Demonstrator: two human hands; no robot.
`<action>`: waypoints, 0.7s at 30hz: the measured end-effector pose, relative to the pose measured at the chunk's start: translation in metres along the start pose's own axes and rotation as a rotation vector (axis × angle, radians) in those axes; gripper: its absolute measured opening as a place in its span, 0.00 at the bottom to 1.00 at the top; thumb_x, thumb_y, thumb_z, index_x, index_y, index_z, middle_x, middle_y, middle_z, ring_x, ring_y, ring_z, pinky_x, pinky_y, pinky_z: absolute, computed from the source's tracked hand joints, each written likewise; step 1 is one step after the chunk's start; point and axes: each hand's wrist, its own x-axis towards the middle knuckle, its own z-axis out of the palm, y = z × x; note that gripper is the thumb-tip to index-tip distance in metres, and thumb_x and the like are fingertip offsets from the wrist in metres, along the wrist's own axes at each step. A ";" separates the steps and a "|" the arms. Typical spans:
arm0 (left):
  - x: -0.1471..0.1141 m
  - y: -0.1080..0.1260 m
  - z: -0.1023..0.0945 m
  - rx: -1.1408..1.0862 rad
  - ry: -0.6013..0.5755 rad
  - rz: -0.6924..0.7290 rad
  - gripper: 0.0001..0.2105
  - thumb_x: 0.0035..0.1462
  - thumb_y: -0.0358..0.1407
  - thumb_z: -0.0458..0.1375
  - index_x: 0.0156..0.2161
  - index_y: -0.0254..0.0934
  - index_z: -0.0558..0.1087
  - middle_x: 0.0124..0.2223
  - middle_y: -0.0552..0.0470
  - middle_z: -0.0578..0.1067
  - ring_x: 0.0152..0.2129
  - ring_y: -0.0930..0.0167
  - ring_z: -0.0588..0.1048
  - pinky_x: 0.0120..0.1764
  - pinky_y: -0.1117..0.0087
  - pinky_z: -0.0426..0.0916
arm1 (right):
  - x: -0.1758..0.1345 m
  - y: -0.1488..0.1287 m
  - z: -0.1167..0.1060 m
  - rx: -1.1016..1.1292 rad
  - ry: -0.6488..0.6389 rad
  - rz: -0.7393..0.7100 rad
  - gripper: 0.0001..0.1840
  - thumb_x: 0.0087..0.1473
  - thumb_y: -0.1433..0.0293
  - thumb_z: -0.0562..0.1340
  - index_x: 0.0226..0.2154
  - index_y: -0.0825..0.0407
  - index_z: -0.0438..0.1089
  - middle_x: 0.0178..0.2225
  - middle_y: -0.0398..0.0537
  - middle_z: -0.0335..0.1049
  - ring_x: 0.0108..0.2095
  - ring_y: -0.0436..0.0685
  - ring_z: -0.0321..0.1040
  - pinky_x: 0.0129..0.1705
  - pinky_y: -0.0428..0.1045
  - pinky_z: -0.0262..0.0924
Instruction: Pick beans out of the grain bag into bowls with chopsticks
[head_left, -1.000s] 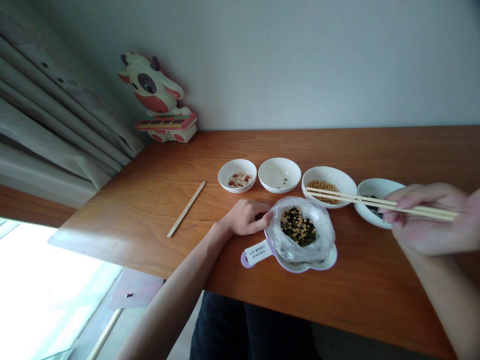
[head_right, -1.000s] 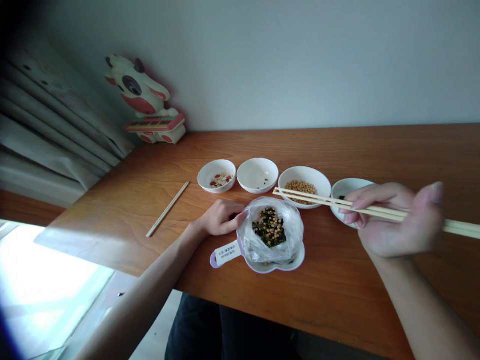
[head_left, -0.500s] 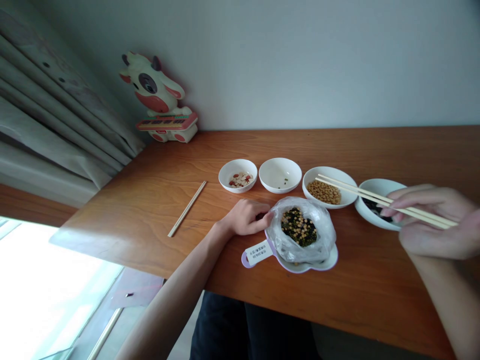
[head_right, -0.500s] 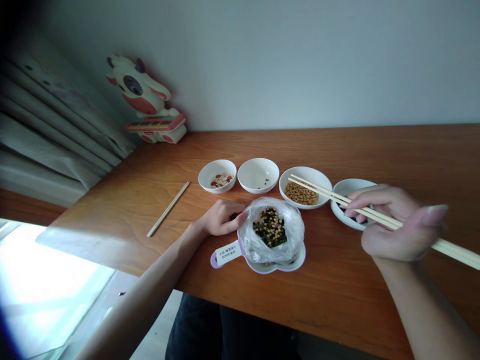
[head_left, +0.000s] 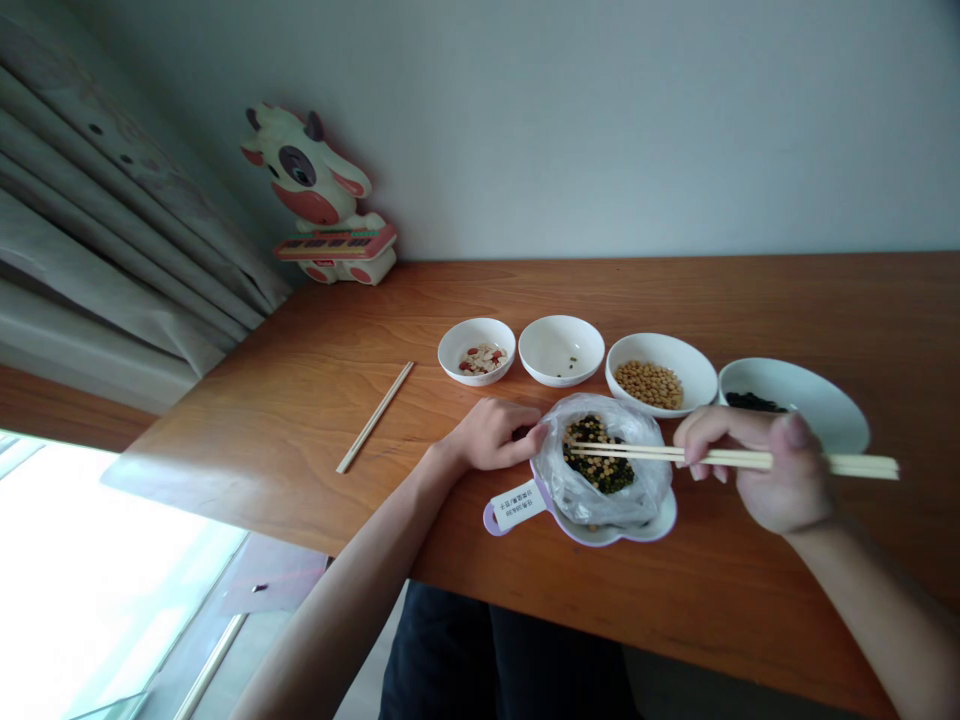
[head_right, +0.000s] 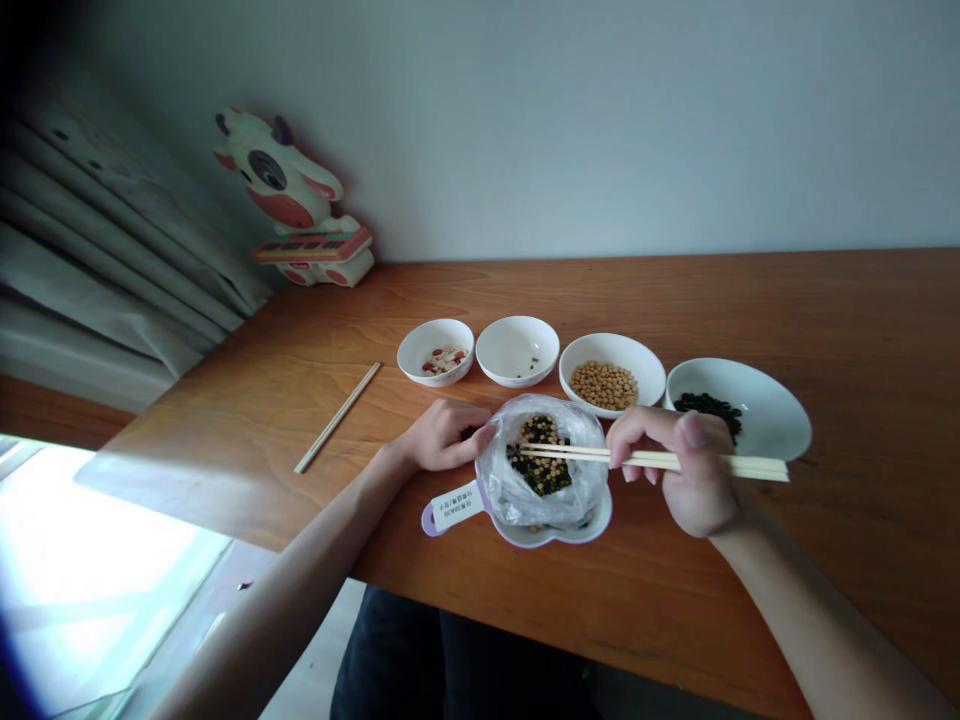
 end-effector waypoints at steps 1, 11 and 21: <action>0.000 0.000 0.000 0.001 0.001 0.001 0.22 0.74 0.45 0.47 0.28 0.36 0.62 0.24 0.55 0.66 0.20 0.76 0.60 0.27 0.70 0.54 | -0.001 0.003 0.001 -0.018 -0.007 0.003 0.44 0.66 0.39 0.42 0.24 0.48 0.78 0.21 0.50 0.71 0.23 0.55 0.67 0.18 0.49 0.55; 0.000 0.001 -0.001 -0.003 0.000 0.001 0.22 0.74 0.46 0.47 0.28 0.36 0.62 0.25 0.55 0.66 0.21 0.76 0.60 0.27 0.70 0.54 | -0.004 0.012 -0.004 -0.048 -0.043 0.003 0.44 0.66 0.39 0.38 0.29 0.47 0.78 0.23 0.50 0.71 0.25 0.56 0.67 0.20 0.50 0.57; 0.000 0.001 -0.001 0.021 -0.003 0.002 0.23 0.74 0.46 0.47 0.28 0.37 0.63 0.25 0.55 0.67 0.20 0.75 0.61 0.27 0.70 0.55 | -0.005 0.015 -0.004 -0.074 -0.051 0.037 0.46 0.65 0.38 0.37 0.29 0.48 0.77 0.24 0.50 0.72 0.23 0.55 0.64 0.22 0.52 0.58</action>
